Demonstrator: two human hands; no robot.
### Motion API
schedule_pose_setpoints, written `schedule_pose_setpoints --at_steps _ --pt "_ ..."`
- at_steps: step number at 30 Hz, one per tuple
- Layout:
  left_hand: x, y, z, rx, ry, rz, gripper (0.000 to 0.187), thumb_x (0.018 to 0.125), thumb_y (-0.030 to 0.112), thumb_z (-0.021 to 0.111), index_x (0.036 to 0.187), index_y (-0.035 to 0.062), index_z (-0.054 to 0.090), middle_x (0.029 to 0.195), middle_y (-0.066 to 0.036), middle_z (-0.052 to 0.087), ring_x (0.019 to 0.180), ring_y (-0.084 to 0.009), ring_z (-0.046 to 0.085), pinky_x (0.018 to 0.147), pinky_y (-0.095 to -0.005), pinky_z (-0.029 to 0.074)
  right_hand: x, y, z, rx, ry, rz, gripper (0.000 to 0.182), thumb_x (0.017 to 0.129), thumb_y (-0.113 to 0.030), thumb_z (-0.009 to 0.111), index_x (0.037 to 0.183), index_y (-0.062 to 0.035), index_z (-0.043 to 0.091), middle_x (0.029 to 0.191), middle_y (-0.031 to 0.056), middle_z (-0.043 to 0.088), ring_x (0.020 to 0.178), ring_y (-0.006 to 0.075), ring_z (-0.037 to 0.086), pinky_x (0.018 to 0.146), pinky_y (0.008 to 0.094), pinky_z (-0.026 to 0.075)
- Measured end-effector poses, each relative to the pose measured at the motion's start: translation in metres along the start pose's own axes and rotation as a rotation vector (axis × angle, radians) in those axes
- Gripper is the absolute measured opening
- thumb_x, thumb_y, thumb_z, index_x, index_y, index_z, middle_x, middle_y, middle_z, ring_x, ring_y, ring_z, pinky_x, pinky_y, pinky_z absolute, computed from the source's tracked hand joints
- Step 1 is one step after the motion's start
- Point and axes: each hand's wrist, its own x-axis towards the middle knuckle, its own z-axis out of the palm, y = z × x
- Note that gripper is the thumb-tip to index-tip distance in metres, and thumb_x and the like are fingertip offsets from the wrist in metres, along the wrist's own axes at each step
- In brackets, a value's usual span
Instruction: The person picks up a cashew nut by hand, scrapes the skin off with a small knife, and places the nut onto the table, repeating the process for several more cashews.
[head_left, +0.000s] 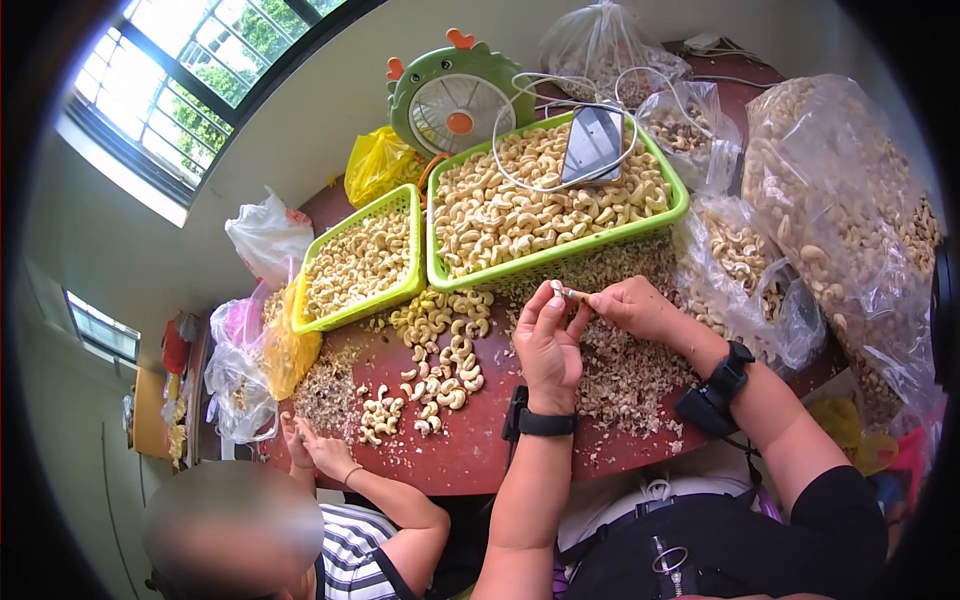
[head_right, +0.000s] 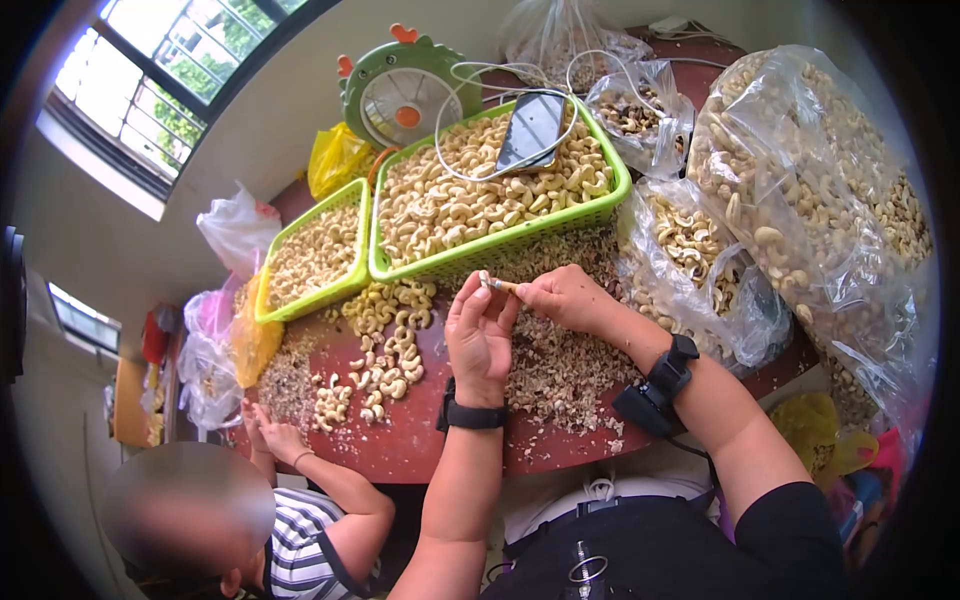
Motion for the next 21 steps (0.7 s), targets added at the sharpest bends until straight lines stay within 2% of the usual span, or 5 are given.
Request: schedule_pose_setpoints --at_steps 21 --pt "-0.0021 -0.0011 0.0045 0.013 0.026 0.010 0.025 0.079 0.001 0.051 0.104 0.0028 0.050 0.090 -0.007 0.058 0.084 -0.0177 0.058 0.073 -0.0333 0.052 0.0011 0.0057 0.0019 -0.019 0.008 -0.019 0.047 0.082 -0.042 0.047 0.064 -0.0003 0.058 0.048 0.0021 0.046 0.046 0.0078 0.042 0.043 0.0248 0.036"
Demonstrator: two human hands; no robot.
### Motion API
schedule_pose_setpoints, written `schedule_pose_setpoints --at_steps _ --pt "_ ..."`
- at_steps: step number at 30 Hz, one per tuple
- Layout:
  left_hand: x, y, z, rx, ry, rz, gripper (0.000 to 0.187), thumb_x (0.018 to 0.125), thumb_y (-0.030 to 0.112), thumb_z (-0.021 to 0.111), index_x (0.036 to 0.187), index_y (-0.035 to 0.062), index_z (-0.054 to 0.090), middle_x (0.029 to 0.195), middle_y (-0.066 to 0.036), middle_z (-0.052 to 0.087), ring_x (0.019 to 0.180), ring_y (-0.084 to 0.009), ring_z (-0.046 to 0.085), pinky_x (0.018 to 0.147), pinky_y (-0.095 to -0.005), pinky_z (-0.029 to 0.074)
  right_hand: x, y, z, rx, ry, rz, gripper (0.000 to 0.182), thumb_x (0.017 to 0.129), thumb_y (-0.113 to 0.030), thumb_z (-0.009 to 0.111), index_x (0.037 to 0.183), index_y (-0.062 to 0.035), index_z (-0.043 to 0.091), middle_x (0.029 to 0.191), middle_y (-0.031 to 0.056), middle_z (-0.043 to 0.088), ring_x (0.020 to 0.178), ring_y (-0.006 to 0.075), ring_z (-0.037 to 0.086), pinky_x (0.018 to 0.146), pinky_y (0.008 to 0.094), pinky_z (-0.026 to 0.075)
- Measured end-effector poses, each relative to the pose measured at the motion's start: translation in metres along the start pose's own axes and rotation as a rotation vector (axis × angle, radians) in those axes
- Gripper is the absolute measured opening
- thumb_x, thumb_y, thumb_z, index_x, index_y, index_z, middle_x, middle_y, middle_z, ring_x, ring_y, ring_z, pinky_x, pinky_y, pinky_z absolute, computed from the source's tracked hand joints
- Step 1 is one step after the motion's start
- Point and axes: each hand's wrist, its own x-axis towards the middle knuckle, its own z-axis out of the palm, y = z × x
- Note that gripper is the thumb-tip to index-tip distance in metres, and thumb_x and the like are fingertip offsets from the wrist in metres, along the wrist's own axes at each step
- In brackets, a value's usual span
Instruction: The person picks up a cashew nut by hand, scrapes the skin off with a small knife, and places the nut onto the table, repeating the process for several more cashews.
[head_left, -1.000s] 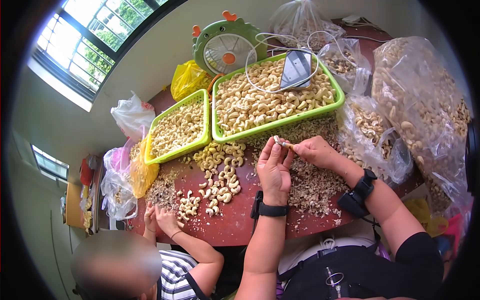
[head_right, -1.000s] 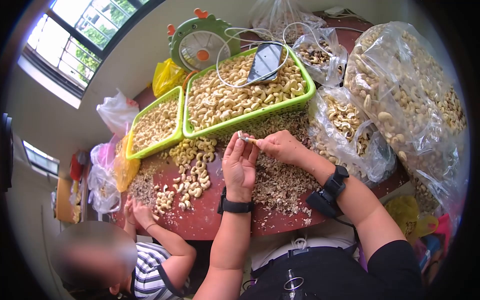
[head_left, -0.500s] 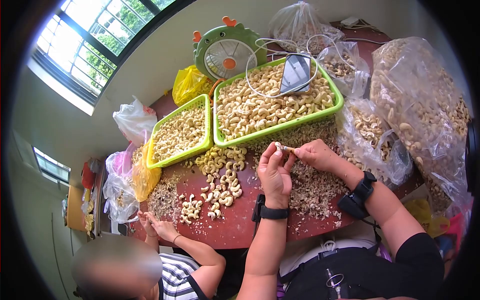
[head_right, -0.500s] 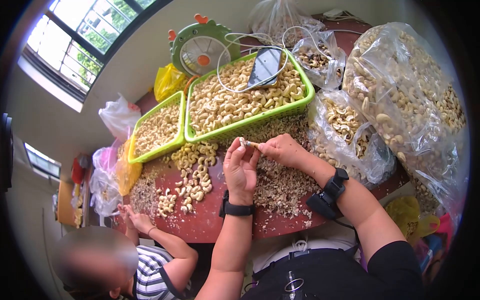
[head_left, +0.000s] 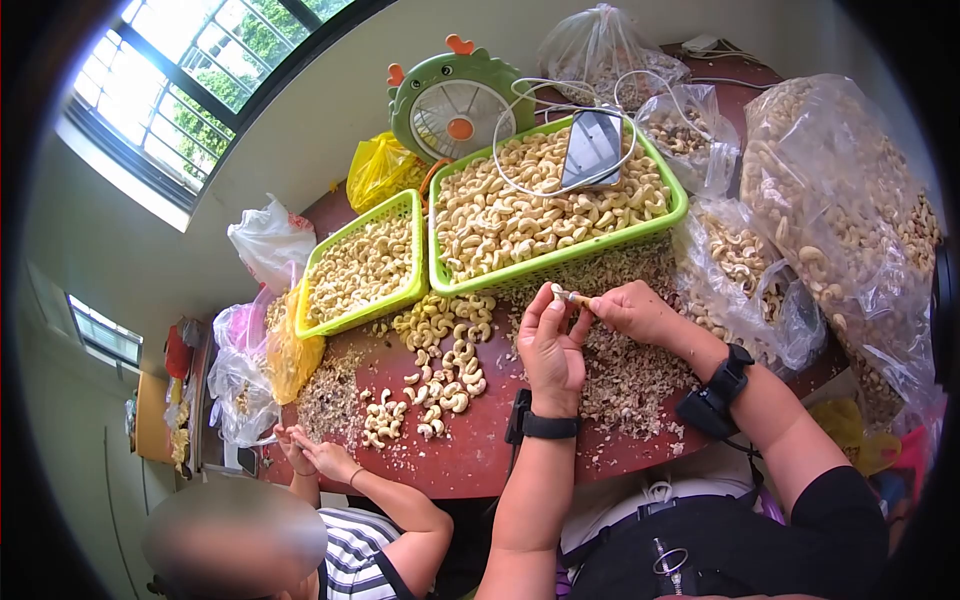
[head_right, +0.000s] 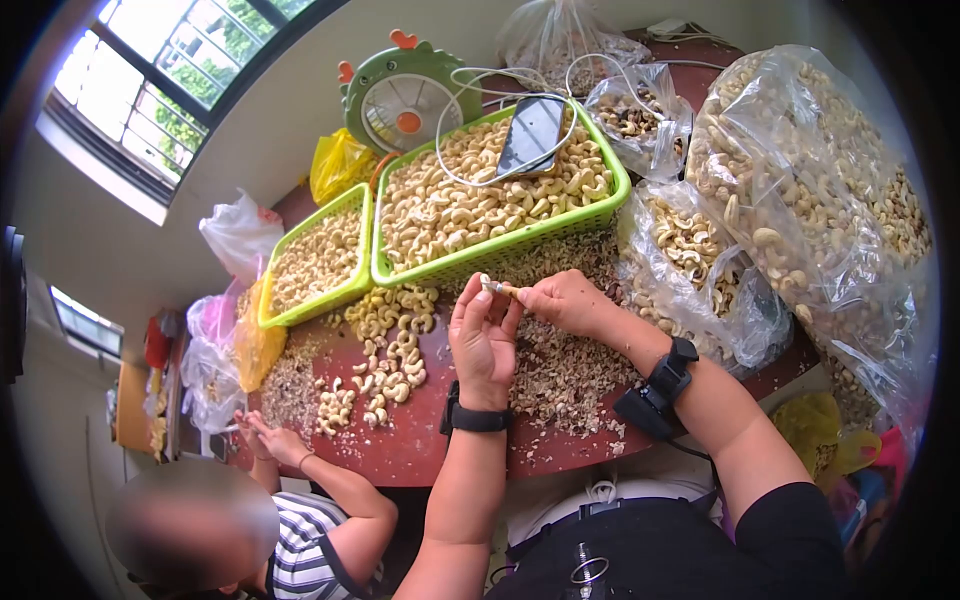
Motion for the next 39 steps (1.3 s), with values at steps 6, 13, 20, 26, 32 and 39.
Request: schedule_pose_setpoints --at_steps 6,13,20,26,32,39 --pt "0.0021 0.0000 -0.0052 0.005 -0.050 -0.018 0.026 0.080 0.003 0.049 0.106 0.0017 0.050 0.091 -0.008 0.059 0.085 -0.0185 0.058 0.074 -0.0334 0.052 -0.0017 -0.0040 0.0001 0.016 -0.002 0.017 0.046 0.082 -0.041 0.048 0.062 -0.0005 0.057 0.046 0.0002 0.043 0.045 0.0069 0.039 0.041 0.0239 0.033" --pt "-0.0003 0.0024 0.0004 0.013 -0.040 -0.003 0.026 0.080 0.003 0.049 0.106 0.0011 0.050 0.090 -0.008 0.059 0.086 -0.0189 0.058 0.073 -0.0336 0.052 -0.0027 -0.0078 -0.0001 0.014 -0.001 0.023 0.045 0.082 -0.040 0.048 0.060 -0.0009 0.056 0.046 -0.0010 0.041 0.045 0.0065 0.037 0.041 0.0238 0.032" --pt "0.0006 0.0015 -0.0042 0.037 -0.039 0.023 0.025 0.080 0.001 0.049 0.105 0.0005 0.050 0.091 -0.007 0.058 0.084 -0.0167 0.058 0.072 -0.0346 0.053 -0.0031 -0.0096 -0.0010 -0.008 -0.007 0.022 0.044 0.082 -0.040 0.048 0.065 -0.0013 0.059 0.048 -0.0003 0.045 0.046 0.0066 0.039 0.043 0.0236 0.034" --pt "0.0004 -0.0028 -0.0032 0.010 -0.015 0.045 0.025 0.080 0.001 0.050 0.105 0.0011 0.051 0.091 -0.007 0.058 0.083 -0.0158 0.057 0.072 -0.0352 0.053 -0.0018 -0.0044 -0.0010 -0.005 0.015 0.008 0.045 0.082 -0.042 0.048 0.069 -0.0010 0.061 0.049 0.0011 0.046 0.047 0.0067 0.041 0.044 0.0232 0.036" --pt "0.0003 0.0013 -0.0001 0.042 0.001 0.044 0.026 0.080 0.001 0.050 0.106 0.0029 0.050 0.091 -0.006 0.058 0.081 -0.0150 0.058 0.072 -0.0353 0.052 -0.0015 -0.0030 0.0008 -0.018 -0.016 0.034 0.046 0.082 -0.042 0.048 0.065 -0.0006 0.059 0.047 -0.0002 0.042 0.046 0.0066 0.037 0.042 0.0239 0.033" --pt "-0.0004 0.0021 -0.0019 0.088 0.005 0.052 0.026 0.078 -0.001 0.049 0.104 0.0023 0.051 0.089 -0.006 0.058 0.080 -0.0153 0.057 0.071 -0.0356 0.052 -0.0032 -0.0070 -0.0005 -0.028 -0.022 0.023 0.046 0.082 -0.043 0.048 0.066 -0.0010 0.060 0.048 -0.0006 0.043 0.046 0.0065 0.038 0.042 0.0239 0.033"
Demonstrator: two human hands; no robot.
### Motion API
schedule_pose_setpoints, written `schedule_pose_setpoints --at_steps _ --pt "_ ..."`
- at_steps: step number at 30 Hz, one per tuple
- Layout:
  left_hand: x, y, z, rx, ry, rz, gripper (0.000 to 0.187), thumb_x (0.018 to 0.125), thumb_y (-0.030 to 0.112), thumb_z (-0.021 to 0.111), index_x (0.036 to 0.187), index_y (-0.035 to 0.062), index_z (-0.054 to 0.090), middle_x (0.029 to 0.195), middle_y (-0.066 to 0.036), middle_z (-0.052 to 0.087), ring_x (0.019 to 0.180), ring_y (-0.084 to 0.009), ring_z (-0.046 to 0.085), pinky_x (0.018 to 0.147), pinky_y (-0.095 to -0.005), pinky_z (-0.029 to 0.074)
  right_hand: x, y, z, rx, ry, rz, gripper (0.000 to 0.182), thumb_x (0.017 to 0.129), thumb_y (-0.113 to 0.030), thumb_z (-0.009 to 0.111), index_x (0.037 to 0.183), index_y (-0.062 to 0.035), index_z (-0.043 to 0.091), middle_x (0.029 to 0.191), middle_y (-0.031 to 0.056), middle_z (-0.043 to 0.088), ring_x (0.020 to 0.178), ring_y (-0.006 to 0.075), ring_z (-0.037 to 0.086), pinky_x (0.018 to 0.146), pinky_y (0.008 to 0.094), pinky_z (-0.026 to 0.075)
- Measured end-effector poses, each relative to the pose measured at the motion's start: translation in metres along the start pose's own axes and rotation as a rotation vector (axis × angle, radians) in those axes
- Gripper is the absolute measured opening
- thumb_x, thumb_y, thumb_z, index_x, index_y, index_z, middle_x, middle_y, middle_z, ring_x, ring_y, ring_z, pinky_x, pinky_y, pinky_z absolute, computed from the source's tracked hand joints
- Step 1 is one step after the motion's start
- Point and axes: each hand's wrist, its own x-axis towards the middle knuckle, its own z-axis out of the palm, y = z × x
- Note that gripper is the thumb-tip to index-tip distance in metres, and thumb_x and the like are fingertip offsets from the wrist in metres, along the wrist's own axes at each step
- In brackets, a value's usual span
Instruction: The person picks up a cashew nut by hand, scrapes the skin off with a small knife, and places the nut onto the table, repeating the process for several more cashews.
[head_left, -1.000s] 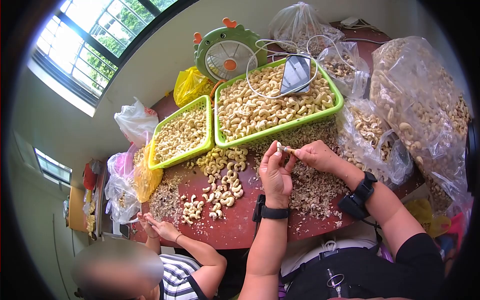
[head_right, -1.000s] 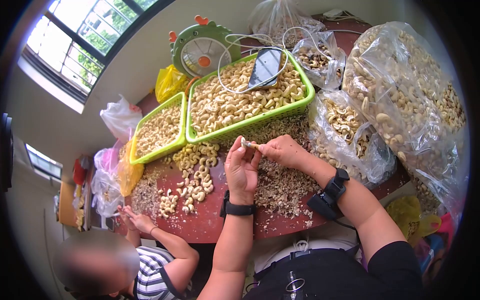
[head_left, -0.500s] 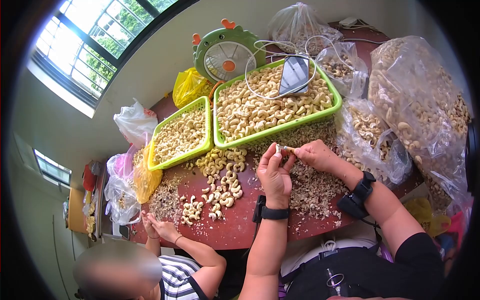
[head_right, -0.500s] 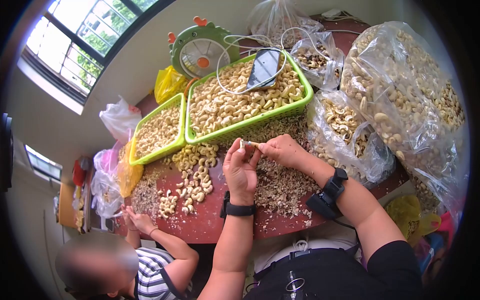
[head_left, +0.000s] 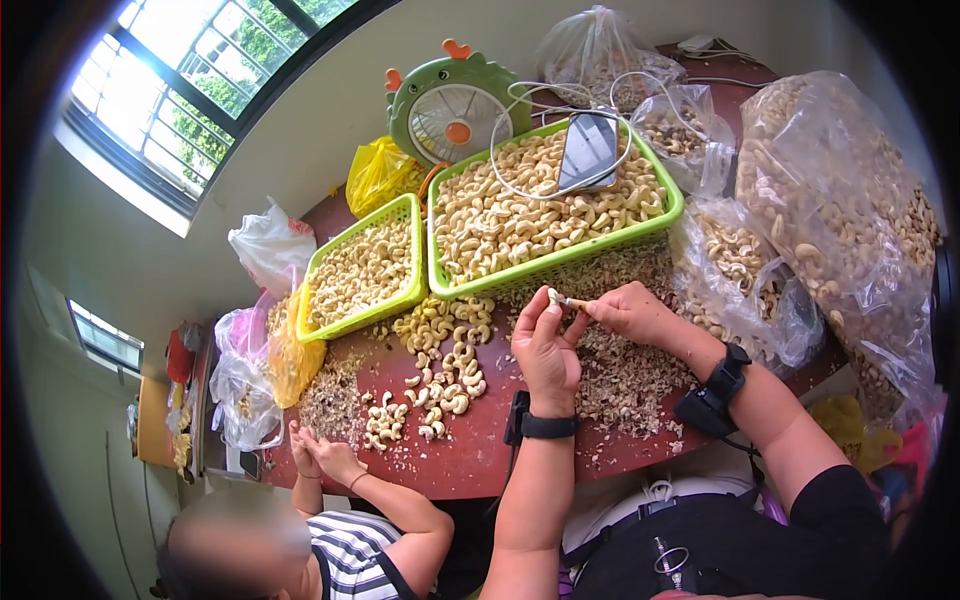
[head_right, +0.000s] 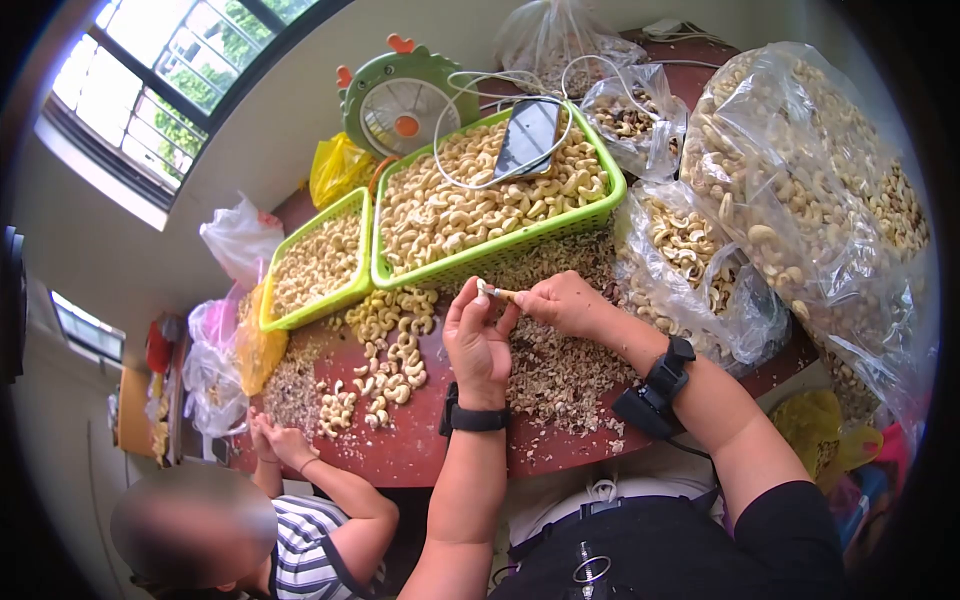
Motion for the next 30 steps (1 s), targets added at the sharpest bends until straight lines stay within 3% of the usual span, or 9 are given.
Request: schedule_pose_setpoints --at_steps 22,30 --pt "0.0010 -0.0026 -0.0020 -0.061 -0.059 -0.006 0.021 0.080 0.000 0.049 0.101 0.0001 0.050 0.093 -0.008 0.055 0.084 -0.0163 0.056 0.071 -0.0353 0.053 0.0009 -0.0004 -0.0004 0.049 0.040 0.008 0.045 0.082 -0.041 0.047 0.063 -0.0008 0.058 0.048 -0.0006 0.044 0.046 0.0067 0.039 0.042 0.0236 0.035" --pt "0.0009 -0.0003 0.0024 -0.038 -0.030 -0.001 0.024 0.080 -0.001 0.050 0.103 0.0057 0.049 0.095 -0.008 0.057 0.083 -0.0160 0.057 0.072 -0.0352 0.053 -0.0001 -0.0038 -0.0004 0.016 0.019 0.046 0.046 0.082 -0.040 0.049 0.058 -0.0011 0.054 0.047 -0.0009 0.043 0.045 0.0066 0.038 0.042 0.0242 0.033"
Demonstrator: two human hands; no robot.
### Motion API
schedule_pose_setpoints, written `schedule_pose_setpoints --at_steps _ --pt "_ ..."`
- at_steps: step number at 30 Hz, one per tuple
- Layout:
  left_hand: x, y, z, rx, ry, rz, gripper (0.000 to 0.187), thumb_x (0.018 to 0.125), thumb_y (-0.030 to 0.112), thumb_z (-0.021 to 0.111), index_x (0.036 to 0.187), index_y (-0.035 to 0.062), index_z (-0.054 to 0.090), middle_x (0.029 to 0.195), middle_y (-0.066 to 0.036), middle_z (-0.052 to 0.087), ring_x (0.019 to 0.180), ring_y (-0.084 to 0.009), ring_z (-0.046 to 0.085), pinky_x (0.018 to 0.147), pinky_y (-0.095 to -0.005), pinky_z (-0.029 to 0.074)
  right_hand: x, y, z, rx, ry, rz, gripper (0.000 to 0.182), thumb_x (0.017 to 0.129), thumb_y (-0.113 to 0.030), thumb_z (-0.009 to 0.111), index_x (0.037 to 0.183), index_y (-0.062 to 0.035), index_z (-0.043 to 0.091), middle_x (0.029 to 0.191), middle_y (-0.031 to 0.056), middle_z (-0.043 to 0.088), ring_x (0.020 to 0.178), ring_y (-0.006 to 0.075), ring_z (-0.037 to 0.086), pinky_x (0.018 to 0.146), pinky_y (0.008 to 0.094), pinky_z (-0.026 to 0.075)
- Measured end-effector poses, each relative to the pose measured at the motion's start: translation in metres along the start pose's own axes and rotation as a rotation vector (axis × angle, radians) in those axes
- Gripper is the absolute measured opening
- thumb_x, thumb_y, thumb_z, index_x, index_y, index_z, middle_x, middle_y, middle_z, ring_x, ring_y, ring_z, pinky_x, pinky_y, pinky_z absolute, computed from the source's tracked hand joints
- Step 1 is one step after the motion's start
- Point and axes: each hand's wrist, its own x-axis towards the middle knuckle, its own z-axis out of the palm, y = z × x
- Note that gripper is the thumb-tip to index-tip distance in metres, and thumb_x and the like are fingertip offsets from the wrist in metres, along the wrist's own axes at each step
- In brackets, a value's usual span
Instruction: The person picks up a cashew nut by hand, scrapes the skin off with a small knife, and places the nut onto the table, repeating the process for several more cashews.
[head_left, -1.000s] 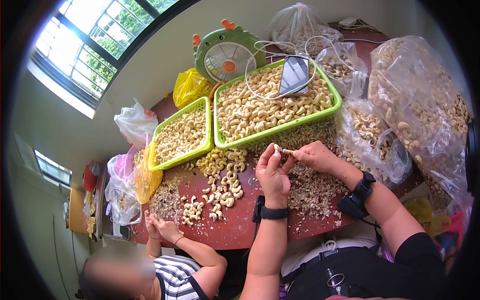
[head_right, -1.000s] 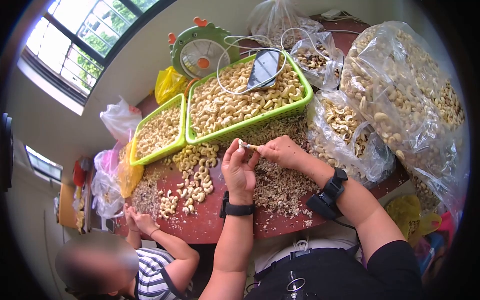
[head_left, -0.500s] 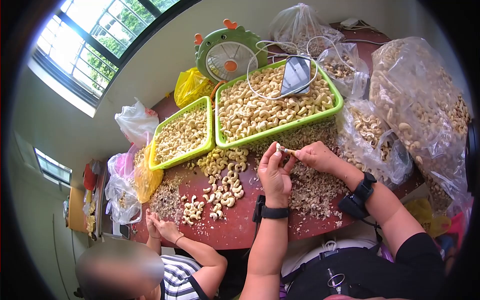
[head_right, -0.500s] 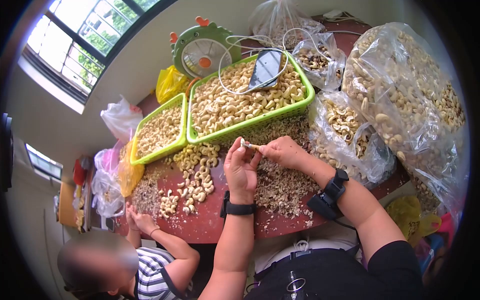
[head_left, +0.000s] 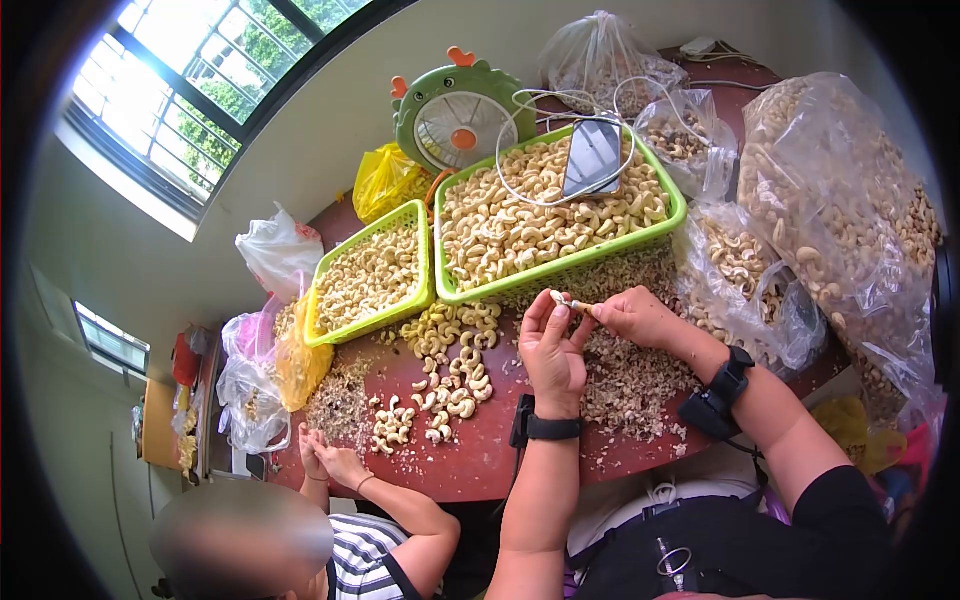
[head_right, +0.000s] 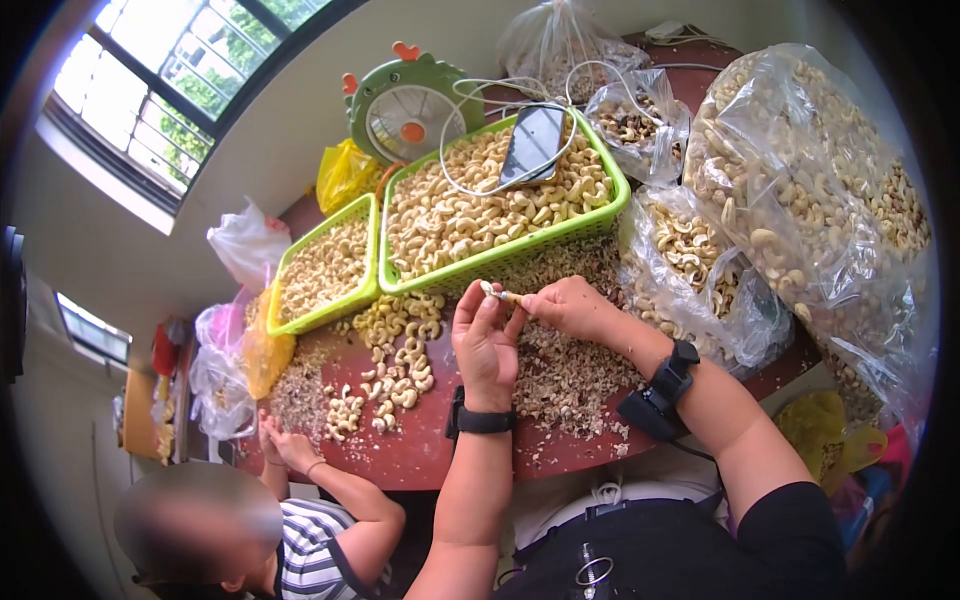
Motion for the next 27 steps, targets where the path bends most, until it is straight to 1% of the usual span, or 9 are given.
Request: schedule_pose_setpoints --at_steps 4,7,12,16,18,19,21,24,27 --pt "0.000 0.000 -0.002 0.026 -0.018 0.004 0.024 0.080 -0.002 0.050 0.103 0.0053 0.050 0.095 -0.008 0.057 0.083 -0.0166 0.057 0.071 -0.0353 0.053 0.000 0.003 0.000 0.012 0.000 -0.016 0.046 0.082 -0.040 0.048 0.058 -0.0016 0.054 0.046 -0.0013 0.042 0.045 0.0066 0.037 0.042 0.0240 0.032" --pt "0.001 -0.001 -0.004 0.013 -0.046 0.013 0.023 0.080 -0.002 0.049 0.102 0.0050 0.050 0.095 -0.009 0.057 0.083 -0.0168 0.058 0.071 -0.0349 0.053 0.001 0.003 -0.001 0.022 -0.010 -0.021 0.045 0.082 -0.041 0.048 0.061 -0.0018 0.056 0.047 -0.0016 0.041 0.045 0.0066 0.037 0.042 0.0238 0.032" --pt "0.001 -0.002 -0.006 -0.002 -0.069 0.014 0.023 0.079 -0.002 0.049 0.101 0.0044 0.050 0.092 -0.008 0.057 0.083 -0.0176 0.058 0.074 -0.0371 0.052 0.000 0.002 -0.003 0.033 -0.028 -0.019 0.042 0.082 -0.039 0.048 0.068 -0.0019 0.061 0.048 -0.0019 0.042 0.046 0.0063 0.037 0.042 0.0232 0.032" --pt "0.000 -0.003 -0.003 -0.026 -0.076 0.016 0.025 0.078 -0.002 0.049 0.103 0.0045 0.049 0.090 -0.008 0.057 0.081 -0.0174 0.057 0.075 -0.0378 0.051 0.001 0.004 -0.005 0.045 -0.012 0.001 0.042 0.083 -0.039 0.047 0.069 -0.0021 0.061 0.048 -0.0017 0.042 0.046 0.0064 0.037 0.043 0.0234 0.032" --pt "-0.003 0.000 0.004 -0.061 -0.007 -0.024 0.026 0.079 -0.001 0.049 0.105 0.0041 0.048 0.086 -0.007 0.057 0.078 -0.0160 0.057 0.075 -0.0372 0.051 0.001 0.004 -0.007 0.113 0.001 0.025 0.044 0.082 -0.041 0.048 0.065 -0.0020 0.059 0.048 -0.0009 0.043 0.046 0.0067 0.038 0.043 0.0234 0.033" --pt "-0.001 0.000 0.002 -0.061 -0.008 -0.023 0.026 0.079 -0.001 0.049 0.105 0.0041 0.048 0.086 -0.007 0.057 0.078 -0.0160 0.057 0.075 -0.0372 0.051 0.002 0.005 -0.009 0.113 0.001 0.024 0.044 0.082 -0.041 0.048 0.065 -0.0020 0.059 0.048 -0.0009 0.043 0.046 0.0067 0.038 0.043 0.0234 0.033" --pt "0.002 0.001 -0.003 -0.058 -0.029 -0.103 0.025 0.081 0.003 0.049 0.107 0.0033 0.047 0.083 -0.006 0.058 0.075 -0.0148 0.057 0.075 -0.0373 0.051 0.004 0.006 -0.014 0.065 0.033 0.057 0.047 0.082 -0.043 0.048 0.059 -0.0024 0.056 0.047 -0.0008 0.044 0.045 0.0068 0.040 0.043 0.0232 0.033" --pt "0.001 -0.001 -0.001 0.036 -0.021 -0.064 0.023 0.083 0.007 0.048 0.106 0.0022 0.048 0.081 -0.005 0.058 0.074 -0.0143 0.058 0.074 -0.0375 0.051 0.003 0.004 -0.015 0.019 0.037 0.016 0.049 0.081 -0.044 0.048 0.055 -0.0028 0.052 0.047 -0.0005 0.045 0.044 0.0069 0.041 0.042 0.0230 0.033" --pt "0.000 0.001 0.001 0.048 -0.022 -0.066 0.022 0.083 0.008 0.049 0.104 0.0017 0.050 0.082 -0.006 0.058 0.074 -0.0151 0.058 0.074 -0.0371 0.052 0.003 0.002 -0.016 0.014 0.020 0.021 0.050 0.081 -0.045 0.048 0.055 -0.0030 0.053 0.047 -0.0007 0.045 0.044 0.0073 0.041 0.042 0.0238 0.034"
